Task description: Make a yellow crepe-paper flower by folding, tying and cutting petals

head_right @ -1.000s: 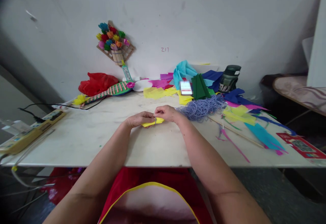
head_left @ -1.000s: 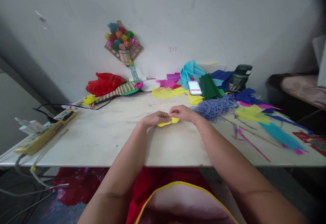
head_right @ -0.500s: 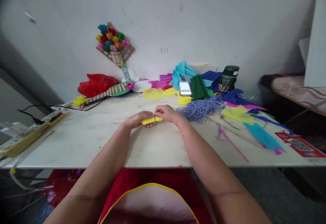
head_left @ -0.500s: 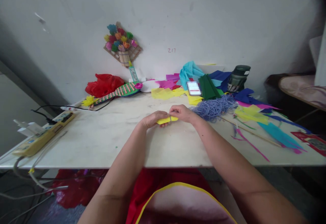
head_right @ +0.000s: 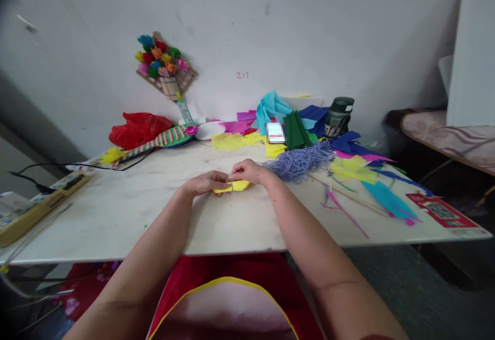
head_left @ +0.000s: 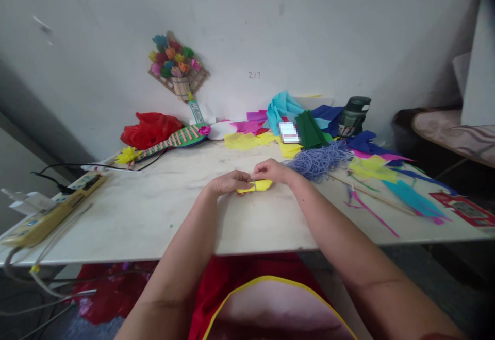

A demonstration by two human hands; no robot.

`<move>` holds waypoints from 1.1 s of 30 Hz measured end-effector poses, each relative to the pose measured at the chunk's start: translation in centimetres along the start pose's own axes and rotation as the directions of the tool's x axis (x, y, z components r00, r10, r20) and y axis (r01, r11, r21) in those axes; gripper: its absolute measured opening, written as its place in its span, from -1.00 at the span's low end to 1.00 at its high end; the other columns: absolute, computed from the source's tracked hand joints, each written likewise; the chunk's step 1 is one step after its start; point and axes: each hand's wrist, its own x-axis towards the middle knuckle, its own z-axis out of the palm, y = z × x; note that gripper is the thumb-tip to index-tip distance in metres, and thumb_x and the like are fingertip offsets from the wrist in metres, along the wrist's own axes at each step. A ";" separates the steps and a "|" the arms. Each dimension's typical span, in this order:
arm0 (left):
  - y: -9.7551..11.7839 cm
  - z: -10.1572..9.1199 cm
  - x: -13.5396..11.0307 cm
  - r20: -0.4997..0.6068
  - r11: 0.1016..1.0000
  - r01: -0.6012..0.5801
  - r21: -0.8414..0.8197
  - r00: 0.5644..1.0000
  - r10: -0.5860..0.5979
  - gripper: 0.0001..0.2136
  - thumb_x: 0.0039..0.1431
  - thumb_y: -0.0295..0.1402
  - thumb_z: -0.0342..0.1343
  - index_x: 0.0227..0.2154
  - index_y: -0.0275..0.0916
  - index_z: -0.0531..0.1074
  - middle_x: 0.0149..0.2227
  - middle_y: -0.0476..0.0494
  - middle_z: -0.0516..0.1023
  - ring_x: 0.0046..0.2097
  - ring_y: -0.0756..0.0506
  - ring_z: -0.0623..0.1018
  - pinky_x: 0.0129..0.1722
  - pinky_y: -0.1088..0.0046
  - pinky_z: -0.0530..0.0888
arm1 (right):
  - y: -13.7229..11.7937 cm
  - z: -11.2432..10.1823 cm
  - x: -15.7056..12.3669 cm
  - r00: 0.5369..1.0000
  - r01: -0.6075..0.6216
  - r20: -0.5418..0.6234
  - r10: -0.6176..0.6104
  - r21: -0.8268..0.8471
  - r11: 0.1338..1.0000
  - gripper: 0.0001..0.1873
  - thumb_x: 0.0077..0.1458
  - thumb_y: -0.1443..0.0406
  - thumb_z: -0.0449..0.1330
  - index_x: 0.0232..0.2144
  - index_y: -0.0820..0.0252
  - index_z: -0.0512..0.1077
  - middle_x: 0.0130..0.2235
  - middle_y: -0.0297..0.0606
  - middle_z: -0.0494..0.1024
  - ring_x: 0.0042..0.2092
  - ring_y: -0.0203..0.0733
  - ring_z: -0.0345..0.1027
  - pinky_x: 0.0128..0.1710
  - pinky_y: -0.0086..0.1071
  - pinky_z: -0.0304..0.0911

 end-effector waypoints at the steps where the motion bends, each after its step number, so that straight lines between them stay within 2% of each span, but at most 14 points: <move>1: 0.0 0.0 0.0 0.012 1.000 -0.002 0.003 1.000 0.002 -0.78 -0.05 -0.25 0.11 -0.50 -0.35 0.37 -0.59 -0.01 0.34 -0.57 0.08 0.32 -0.57 0.56 0.24 | 0.1 -0.1 0.0 1.000 -0.016 0.018 0.016 0.003 1.000 -0.70 -0.24 0.13 0.23 -0.53 0.30 0.45 -0.56 -0.37 0.39 -0.48 -0.36 0.19 -0.45 -0.46 0.10; 7: 0.2 0.1 0.0 0.039 0.999 -0.008 -0.032 0.999 0.009 -0.78 -0.06 -0.26 0.13 -0.48 -0.36 0.38 -0.59 -0.02 0.36 -0.57 0.09 0.34 -0.56 0.57 0.25 | 0.4 -0.7 -0.4 0.986 -0.147 0.104 0.132 0.143 0.979 -0.71 -0.28 0.17 0.27 -0.52 0.30 0.45 -0.58 -0.41 0.37 -0.50 -0.40 0.17 -0.47 -0.49 0.07; 12: 0.2 0.3 0.1 0.018 0.984 -0.043 -0.172 0.999 0.047 -0.78 -0.08 -0.30 0.16 -0.42 -0.37 0.38 -0.53 -0.08 0.43 -0.56 0.07 0.39 -0.52 0.53 0.31 | 0.8 -0.6 -0.5 0.964 -0.256 0.174 0.203 0.381 0.888 -0.75 -0.28 0.22 0.27 -0.53 0.30 0.41 -0.59 -0.39 0.39 -0.56 -0.42 0.18 -0.55 -0.51 0.05; 14: 0.2 0.4 0.1 -0.017 0.964 -0.092 -0.250 0.996 0.091 -0.78 -0.10 -0.30 0.17 -0.44 -0.37 0.37 -0.55 -0.09 0.43 -0.58 0.06 0.38 -0.53 0.52 0.30 | 0.9 -0.4 -0.3 0.968 -0.248 0.153 0.199 0.463 0.851 -0.79 -0.26 0.24 0.24 -0.55 0.29 0.38 -0.65 -0.42 0.33 -0.62 -0.46 0.10 -0.64 -0.53 -0.06; 17: 0.2 0.5 0.2 -0.104 0.912 -0.178 -0.370 0.983 0.150 -0.77 -0.12 -0.30 0.18 -0.45 -0.36 0.34 -0.57 -0.10 0.42 -0.58 0.04 0.38 -0.55 0.52 0.29 | 1.0 0.1 0.0 0.980 -0.198 0.100 0.172 0.585 0.787 -0.85 -0.26 0.27 0.18 -0.59 0.26 0.31 -0.74 -0.51 0.15 -0.70 -0.51 -0.13 -0.69 -0.53 -0.30; 20: 0.2 0.6 0.3 -0.219 0.853 -0.256 -0.455 0.961 0.172 -0.77 -0.13 -0.29 0.17 -0.46 -0.34 0.31 -0.56 -0.10 0.42 -0.57 0.04 0.39 -0.57 0.53 0.27 | 0.8 0.8 0.2 0.988 -0.144 0.050 0.149 0.664 0.734 -0.78 -0.29 0.30 0.21 -0.65 0.21 0.18 -0.75 -0.57 0.01 -0.70 -0.52 -0.24 -0.69 -0.52 -0.38; 23: 0.3 0.6 0.5 -0.324 0.800 -0.331 -0.500 0.928 0.181 -0.79 -0.12 -0.31 0.16 -0.48 -0.32 0.28 -0.55 -0.10 0.42 -0.57 0.05 0.38 -0.57 0.55 0.27 | 0.4 1.4 0.4 0.992 -0.050 -0.048 0.113 0.678 0.733 -0.75 -0.27 0.26 0.24 -0.58 0.21 0.22 -0.72 -0.58 0.00 -0.69 -0.51 -0.24 -0.69 -0.51 -0.36; 27: 0.1 0.7 0.9 -0.414 0.785 -0.378 -0.490 0.894 0.172 -0.81 -0.10 -0.30 0.12 -0.48 -0.32 0.27 -0.56 -0.08 0.41 -0.56 0.04 0.38 -0.56 0.54 0.27 | 0.2 1.7 0.6 0.974 0.061 -0.211 0.078 0.583 0.810 -0.77 -0.21 0.21 0.22 -0.50 0.23 0.30 -0.68 -0.53 0.13 -0.67 -0.50 -0.14 -0.68 -0.50 -0.31; 30: 0.0 0.8 1.3 -0.455 0.802 -0.377 -0.463 0.878 0.150 -0.81 -0.11 -0.31 0.12 -0.49 -0.33 0.29 -0.56 -0.09 0.42 -0.55 0.04 0.39 -0.54 0.53 0.28 | 0.3 1.8 0.7 0.959 0.091 -0.278 0.052 0.480 0.873 -0.81 -0.20 0.22 0.20 -0.55 0.25 0.31 -0.67 -0.48 0.22 -0.65 -0.47 -0.05 -0.67 -0.49 -0.22; 33: 0.0 0.9 1.5 -0.499 0.813 -0.377 -0.443 0.857 0.125 -0.80 -0.14 -0.31 0.15 -0.48 -0.35 0.32 -0.53 -0.09 0.43 -0.51 0.03 0.40 -0.50 0.52 0.30 | 0.1 1.8 0.7 0.943 0.094 -0.328 0.059 0.432 0.897 -0.83 -0.20 0.24 0.17 -0.54 0.25 0.34 -0.63 -0.45 0.26 -0.64 -0.48 -0.08 -0.66 -0.49 -0.20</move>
